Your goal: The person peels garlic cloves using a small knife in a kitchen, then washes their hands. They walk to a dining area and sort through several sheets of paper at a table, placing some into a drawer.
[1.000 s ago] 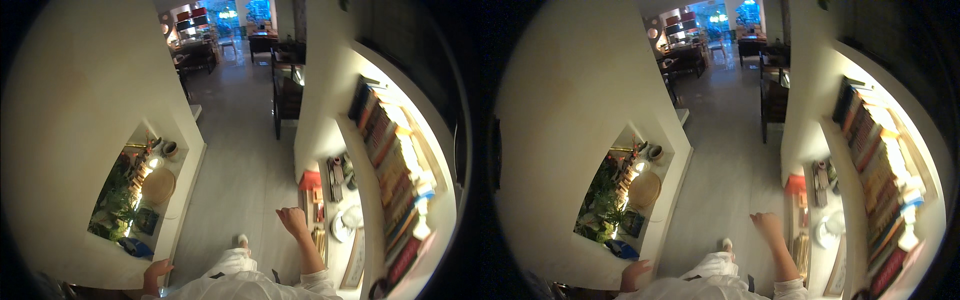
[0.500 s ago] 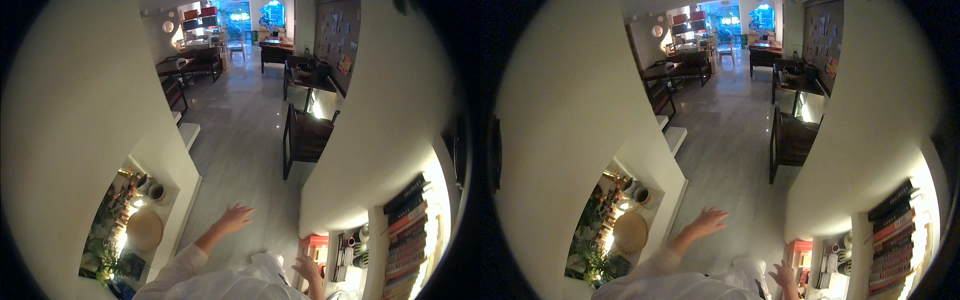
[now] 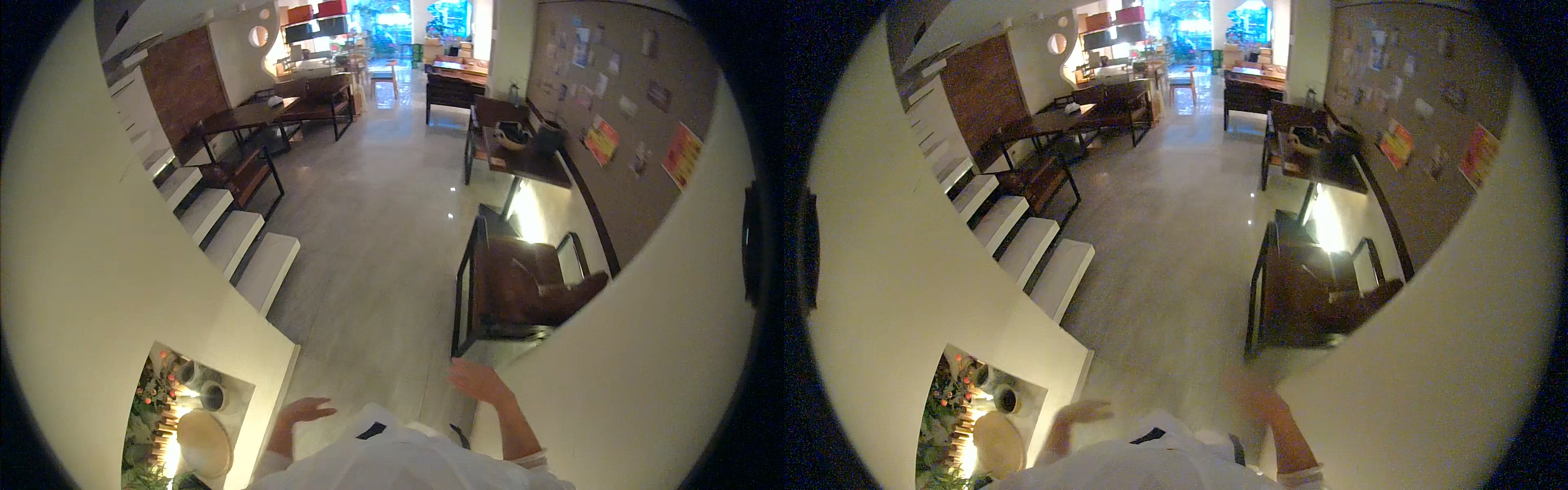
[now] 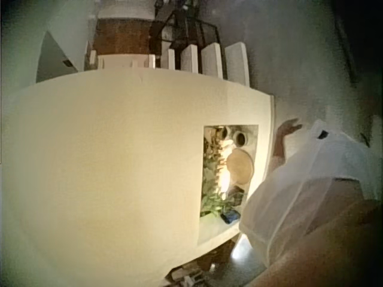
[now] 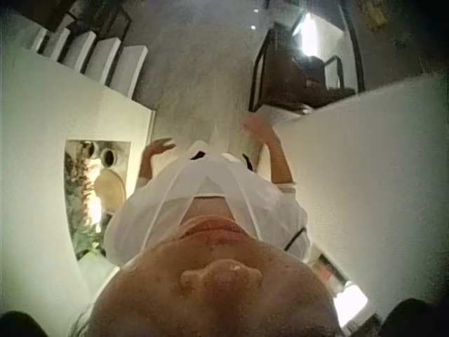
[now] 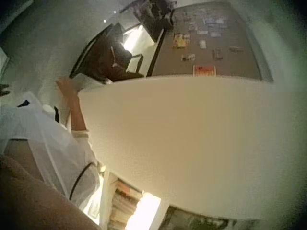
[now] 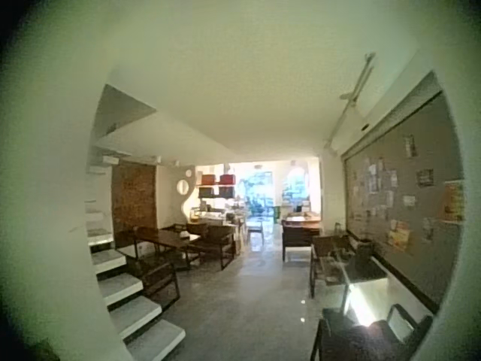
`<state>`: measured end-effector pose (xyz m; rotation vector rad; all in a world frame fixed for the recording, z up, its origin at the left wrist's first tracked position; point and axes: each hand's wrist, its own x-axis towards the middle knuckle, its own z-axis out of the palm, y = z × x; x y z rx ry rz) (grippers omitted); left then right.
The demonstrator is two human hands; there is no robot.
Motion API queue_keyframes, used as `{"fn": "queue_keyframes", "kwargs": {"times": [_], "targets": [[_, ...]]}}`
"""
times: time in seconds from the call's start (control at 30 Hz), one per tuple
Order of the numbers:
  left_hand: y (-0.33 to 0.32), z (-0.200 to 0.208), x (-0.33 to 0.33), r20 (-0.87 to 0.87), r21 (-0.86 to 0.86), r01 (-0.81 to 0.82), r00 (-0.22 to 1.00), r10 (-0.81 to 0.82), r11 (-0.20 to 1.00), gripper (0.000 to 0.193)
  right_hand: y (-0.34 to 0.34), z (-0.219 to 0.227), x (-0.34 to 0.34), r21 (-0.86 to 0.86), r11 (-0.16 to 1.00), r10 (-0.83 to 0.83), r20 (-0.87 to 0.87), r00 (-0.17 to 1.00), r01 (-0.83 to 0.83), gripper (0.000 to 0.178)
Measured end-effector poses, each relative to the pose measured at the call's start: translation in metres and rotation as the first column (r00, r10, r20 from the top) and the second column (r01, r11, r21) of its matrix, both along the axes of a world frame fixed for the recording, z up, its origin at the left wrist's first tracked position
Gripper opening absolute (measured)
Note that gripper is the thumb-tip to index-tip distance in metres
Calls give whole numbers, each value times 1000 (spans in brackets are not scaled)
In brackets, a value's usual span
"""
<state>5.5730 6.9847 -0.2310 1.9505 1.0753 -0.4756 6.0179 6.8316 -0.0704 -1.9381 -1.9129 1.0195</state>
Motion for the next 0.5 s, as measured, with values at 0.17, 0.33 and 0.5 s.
{"fn": "queue_keyframes", "kwargs": {"times": [0.17, 0.33, 0.5], "targets": [[88, 200, 55, 853, -480, 138, -156, 498, 866, 56, 158, 111, 83, 309, 925, 343, -424, 838, -222, 37], [291, 118, 117, 767, -561, 79, -326, 553, 824, 63, 332, 97, 146, 268, 957, -20, -312, 950, 108, 40], [475, 43, 284, 300, 667, -335, 938, 173, 666, 52, 448, 9, 205, -86, 913, -365, 267, 892, 399, 42]]}}
